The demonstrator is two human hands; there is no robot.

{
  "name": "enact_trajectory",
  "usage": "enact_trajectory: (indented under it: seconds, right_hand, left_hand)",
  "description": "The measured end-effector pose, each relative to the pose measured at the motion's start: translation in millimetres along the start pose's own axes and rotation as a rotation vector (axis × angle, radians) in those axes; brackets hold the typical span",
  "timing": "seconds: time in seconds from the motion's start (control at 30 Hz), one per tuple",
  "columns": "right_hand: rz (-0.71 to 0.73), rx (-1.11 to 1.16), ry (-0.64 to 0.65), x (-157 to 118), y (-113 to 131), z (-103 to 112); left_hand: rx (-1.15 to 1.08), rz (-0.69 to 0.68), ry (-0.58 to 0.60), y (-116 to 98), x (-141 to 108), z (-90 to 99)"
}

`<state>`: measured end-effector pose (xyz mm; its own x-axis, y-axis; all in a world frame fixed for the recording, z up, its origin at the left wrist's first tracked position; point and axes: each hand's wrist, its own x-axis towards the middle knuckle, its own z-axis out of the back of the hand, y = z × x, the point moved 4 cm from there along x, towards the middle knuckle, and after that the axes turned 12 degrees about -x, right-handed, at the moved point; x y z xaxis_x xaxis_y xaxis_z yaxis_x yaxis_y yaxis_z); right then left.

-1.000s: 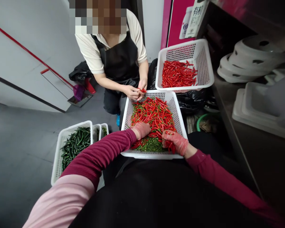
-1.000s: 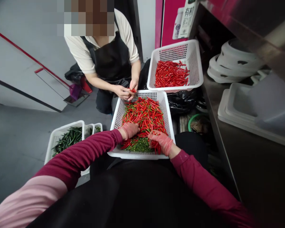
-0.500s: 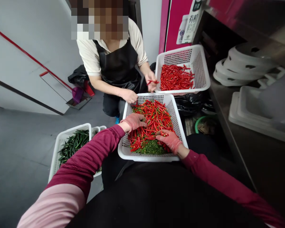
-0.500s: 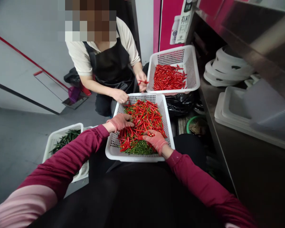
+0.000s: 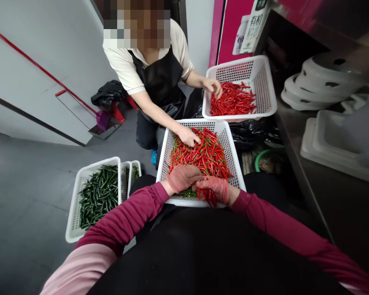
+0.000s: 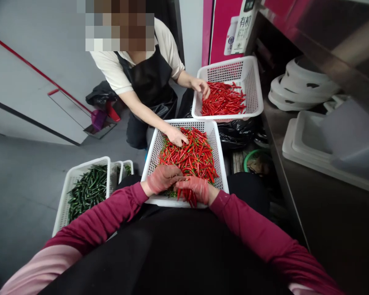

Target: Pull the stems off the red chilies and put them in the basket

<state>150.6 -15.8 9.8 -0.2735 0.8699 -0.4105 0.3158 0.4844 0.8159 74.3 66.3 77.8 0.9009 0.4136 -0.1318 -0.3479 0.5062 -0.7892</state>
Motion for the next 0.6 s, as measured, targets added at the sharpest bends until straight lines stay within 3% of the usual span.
enact_trajectory:
  seconds: [0.1,0.2,0.37,0.47,0.6]
  right_hand:
    - [0.055,-0.243,-0.194,1,7,5]
    - [0.099,-0.569,-0.364,-2,20,14]
    - [0.134,-1.078,-0.353,-10,29,17]
    - [0.035,-1.323,-0.362,-14,28,18]
    - [-0.103,-1.422,-0.29,-17,30,16]
  left_hand:
    - [0.164,0.051,-0.076,-6,4,-1.0]
    - [-0.068,0.171,-0.14,-2,4,-2.2]
    - [-0.58,0.327,-0.094,10,-5,-17.1]
    - [-0.522,0.331,-0.099,10,-8,-23.8]
    - [-0.364,0.298,-0.144,5,-8,-26.7]
